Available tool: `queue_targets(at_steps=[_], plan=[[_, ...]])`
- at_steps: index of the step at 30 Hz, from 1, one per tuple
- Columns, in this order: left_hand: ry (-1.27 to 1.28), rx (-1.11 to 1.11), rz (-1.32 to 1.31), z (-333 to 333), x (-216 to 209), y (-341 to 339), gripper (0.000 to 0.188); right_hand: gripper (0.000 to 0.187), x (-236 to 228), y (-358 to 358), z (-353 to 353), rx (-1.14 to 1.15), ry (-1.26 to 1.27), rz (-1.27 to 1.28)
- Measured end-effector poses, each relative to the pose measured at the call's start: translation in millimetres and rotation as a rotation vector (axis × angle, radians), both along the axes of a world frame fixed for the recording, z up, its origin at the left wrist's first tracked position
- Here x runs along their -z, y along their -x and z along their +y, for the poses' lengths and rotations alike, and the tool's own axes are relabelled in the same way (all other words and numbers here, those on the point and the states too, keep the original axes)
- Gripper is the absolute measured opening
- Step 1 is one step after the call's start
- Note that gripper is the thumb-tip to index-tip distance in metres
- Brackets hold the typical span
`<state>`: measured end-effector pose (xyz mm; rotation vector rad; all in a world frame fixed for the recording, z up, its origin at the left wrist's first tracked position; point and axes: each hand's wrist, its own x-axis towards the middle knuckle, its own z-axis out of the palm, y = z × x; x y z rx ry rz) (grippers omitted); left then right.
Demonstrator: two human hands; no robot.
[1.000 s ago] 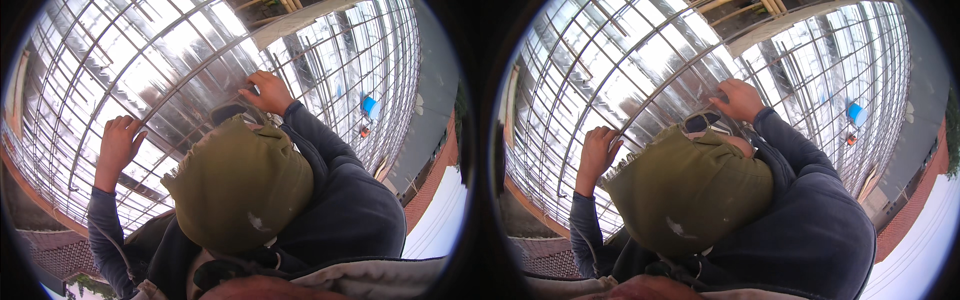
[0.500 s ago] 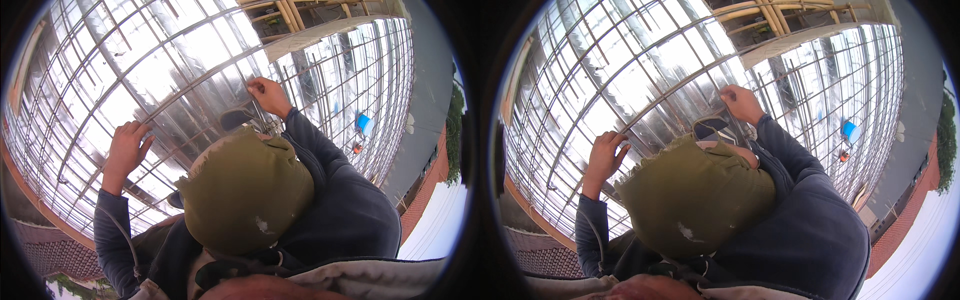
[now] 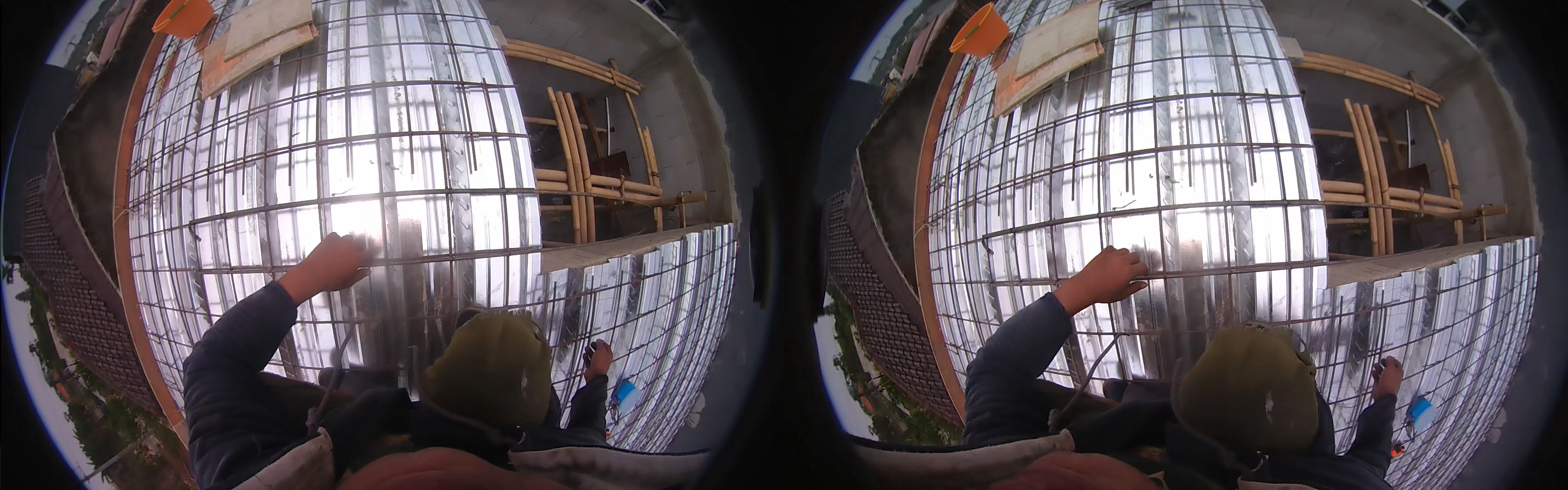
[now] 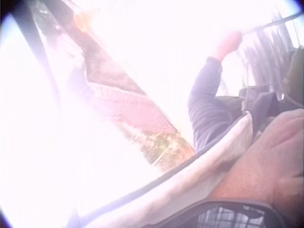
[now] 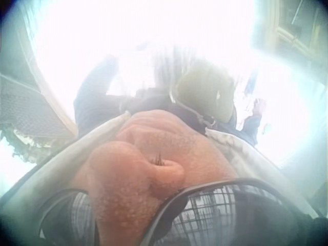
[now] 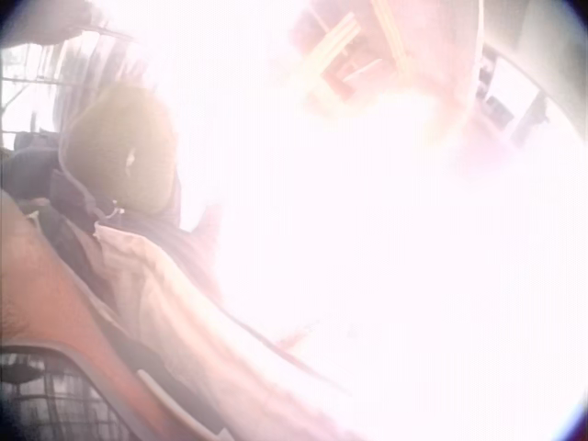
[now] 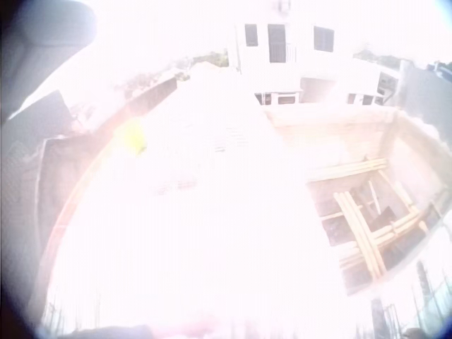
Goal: The person uses pliers to bend and secure wire ties on a metal grid structure. They repeatedly clamp and twist the ties to fasten intersecting metal bars together.
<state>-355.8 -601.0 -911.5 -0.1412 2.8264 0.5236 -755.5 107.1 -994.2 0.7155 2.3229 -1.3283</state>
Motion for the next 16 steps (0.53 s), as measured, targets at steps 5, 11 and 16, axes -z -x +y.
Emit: queue_targets(at_steps=[5, 11, 16], plan=[[-0.056, 0.02, -0.068, 6, -5, 19, 0.028, 0.036, -7, -2, -32, 0.074, -0.095, -0.008], [-0.148, -0.268, -0.031, 8, -55, 8, 0.025, 0.031, -108, -62, -173, -0.86, -0.366, 0.169], [-0.264, -0.388, -0.305, 6, -111, -82, 0.024, 0.036, -239, -134, -157, -1.261, -0.149, -0.251]])
